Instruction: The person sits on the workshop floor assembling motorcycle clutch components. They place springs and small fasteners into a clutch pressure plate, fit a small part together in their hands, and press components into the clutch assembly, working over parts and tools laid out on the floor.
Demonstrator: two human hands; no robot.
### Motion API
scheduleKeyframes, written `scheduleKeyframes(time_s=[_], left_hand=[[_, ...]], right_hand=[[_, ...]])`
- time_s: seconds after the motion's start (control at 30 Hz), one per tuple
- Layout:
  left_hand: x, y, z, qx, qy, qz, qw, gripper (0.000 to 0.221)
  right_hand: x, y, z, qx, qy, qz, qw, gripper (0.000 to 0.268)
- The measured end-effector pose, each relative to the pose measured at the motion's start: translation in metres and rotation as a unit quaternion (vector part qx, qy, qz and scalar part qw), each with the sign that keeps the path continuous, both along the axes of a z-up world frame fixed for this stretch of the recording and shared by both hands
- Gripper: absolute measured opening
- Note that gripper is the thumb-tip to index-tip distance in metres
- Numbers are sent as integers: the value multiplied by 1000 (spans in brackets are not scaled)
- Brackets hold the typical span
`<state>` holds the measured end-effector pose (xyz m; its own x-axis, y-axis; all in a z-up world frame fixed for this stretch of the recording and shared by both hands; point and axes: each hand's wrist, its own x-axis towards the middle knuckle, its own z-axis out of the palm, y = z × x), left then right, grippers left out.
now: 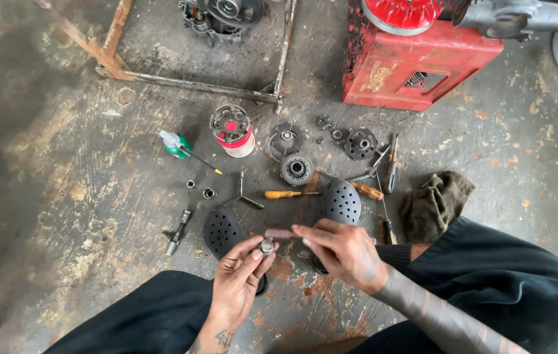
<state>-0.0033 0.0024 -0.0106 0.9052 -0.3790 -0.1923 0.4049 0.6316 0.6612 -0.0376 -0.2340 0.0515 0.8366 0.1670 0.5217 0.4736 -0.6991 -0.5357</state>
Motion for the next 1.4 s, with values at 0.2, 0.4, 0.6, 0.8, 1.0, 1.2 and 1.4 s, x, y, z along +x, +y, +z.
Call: scheduleKeyframes(time_s=[0.2, 0.4, 0.6, 0.8, 1.0, 1.2, 1.4], left_hand=[[4, 4, -20, -22, 42, -2, 999, 33], [4, -3, 6, -25, 52, -7, 998, 30], [2, -1, 2, -47, 36, -11, 998, 28], [8, -4, 14, -33, 42, -18, 998, 32], [6, -2, 10, -10, 48, -21, 999, 31], [6, -5, 4, -40, 44, -32, 998, 36], [3, -4, 3, -52, 64, -25, 996, 42]], right_hand=[[3, -6, -43, -11, -18, 22, 1000, 35], [-2, 0, -21, 30, 17, 48, 998, 30], [-2, -3, -39, 38, 1, 33, 999, 30], [4, -5, -9, 36, 39, 0, 999, 34], [7, -15, -58, -1, 19, -13, 1000, 30], [2, -1, -15, -3, 21, 44, 999, 33], [1, -7, -45, 19, 19, 51, 998, 31]])
